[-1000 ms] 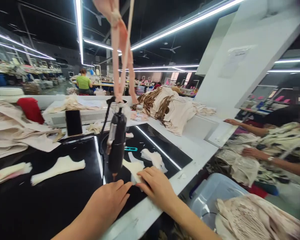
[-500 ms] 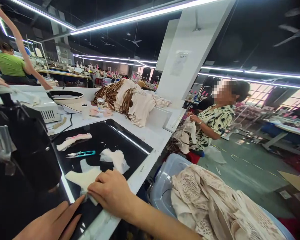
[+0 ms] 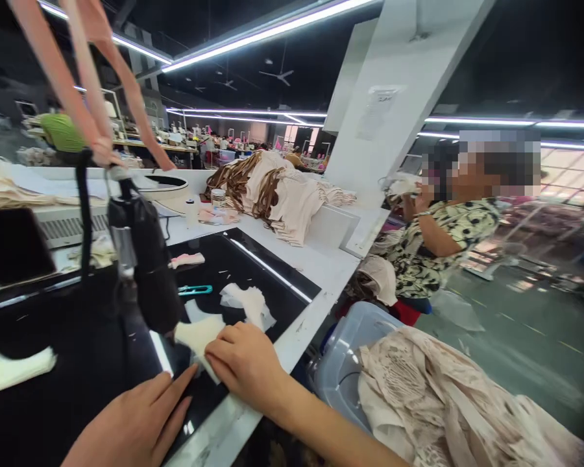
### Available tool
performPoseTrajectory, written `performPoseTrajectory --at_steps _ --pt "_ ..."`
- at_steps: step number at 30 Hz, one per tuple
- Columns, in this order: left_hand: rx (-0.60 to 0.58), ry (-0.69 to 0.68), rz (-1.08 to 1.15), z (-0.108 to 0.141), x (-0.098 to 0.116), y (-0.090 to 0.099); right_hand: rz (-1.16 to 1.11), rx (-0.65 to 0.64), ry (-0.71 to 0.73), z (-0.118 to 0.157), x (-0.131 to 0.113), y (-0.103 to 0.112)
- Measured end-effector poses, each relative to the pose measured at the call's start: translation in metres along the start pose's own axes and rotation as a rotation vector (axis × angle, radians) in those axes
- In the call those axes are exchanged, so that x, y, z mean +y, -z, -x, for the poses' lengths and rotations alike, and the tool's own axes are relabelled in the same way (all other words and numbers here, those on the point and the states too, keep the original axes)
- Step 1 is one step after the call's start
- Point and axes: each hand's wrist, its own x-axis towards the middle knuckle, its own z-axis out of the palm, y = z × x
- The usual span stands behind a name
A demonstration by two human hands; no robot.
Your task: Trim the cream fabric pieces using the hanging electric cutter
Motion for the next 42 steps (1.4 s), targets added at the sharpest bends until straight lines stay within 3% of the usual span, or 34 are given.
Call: performPoseTrajectory --at_steps 5,15,20,27,34,42 --pt "-0.065 0.067 -0.042 -0.031 0.03 0.032 -0.134 0.043 -0.013 0.007 0.004 0.001" --pt "-0.185 0.141 0.031 -0.033 0.038 0.031 -0.17 0.024 -0.026 0.015 0.009 0.006" --pt "-0.304 0.155 0.023 -0.039 0.039 0.036 -0.194 -0.021 -0.035 0.007 0.004 0.001" --pt "-0.405 0.188 -0.002 -0.045 0.043 0.045 -0.353 -0.012 -0.147 0.0 -0.003 0.004" --pt "-0.366 0.194 0.056 -0.046 0.041 0.043 -0.67 0.085 -0.388 -0.014 0.005 0.013" --pt "-0.267 0.202 0.044 -0.028 0.025 0.023 -1.025 0.153 -0.631 -0.041 0.013 0.018"
